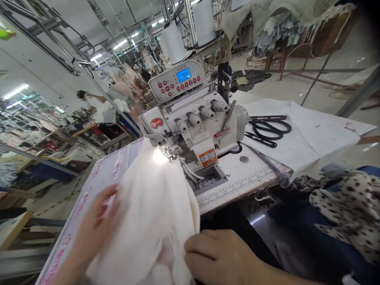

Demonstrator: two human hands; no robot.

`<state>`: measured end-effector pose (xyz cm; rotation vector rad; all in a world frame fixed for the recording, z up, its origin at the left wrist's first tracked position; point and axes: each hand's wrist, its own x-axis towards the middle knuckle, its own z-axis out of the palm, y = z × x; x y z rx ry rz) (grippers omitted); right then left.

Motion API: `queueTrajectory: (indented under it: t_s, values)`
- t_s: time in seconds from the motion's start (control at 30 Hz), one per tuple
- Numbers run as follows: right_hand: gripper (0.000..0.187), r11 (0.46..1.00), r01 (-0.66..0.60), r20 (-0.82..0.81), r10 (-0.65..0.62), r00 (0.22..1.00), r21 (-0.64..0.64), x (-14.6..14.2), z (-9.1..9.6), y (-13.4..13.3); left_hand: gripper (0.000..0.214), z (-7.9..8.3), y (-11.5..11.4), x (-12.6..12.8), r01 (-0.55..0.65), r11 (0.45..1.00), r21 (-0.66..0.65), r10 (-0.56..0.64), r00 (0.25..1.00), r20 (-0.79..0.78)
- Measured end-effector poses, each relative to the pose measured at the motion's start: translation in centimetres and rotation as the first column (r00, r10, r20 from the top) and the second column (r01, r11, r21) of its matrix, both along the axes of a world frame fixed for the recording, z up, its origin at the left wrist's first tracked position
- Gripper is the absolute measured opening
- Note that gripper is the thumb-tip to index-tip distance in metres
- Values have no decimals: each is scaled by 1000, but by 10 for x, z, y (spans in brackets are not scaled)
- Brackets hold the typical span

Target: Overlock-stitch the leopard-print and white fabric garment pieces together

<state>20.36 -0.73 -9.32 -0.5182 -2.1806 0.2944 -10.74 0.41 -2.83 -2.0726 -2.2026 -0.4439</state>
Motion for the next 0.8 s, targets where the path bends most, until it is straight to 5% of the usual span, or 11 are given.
queueTrajectory:
  t_s: [0.13, 0.47, 0.6, 0.8]
  values:
    - [32, 998, 29, -57, -26, 998, 57, 0, 7, 1, 31, -26, 22, 57, -35, 985, -169, 21, 996, -86]
    - [24, 990, -45, -161, 66, 985, 130, -10, 23, 6, 31, 10, 13, 15, -208, 975, 73, 219, 868, -446]
    - [23, 992, -42, -182, 63, 981, 117, -11, 28, 6, 34, -2, 19, 15, -177, 983, -40, 155, 932, -327]
    - [21, 998, -62, -245, 56, 968, -15, 3, 17, 4, 46, -22, 14, 9, -97, 992, -83, 105, 990, 96]
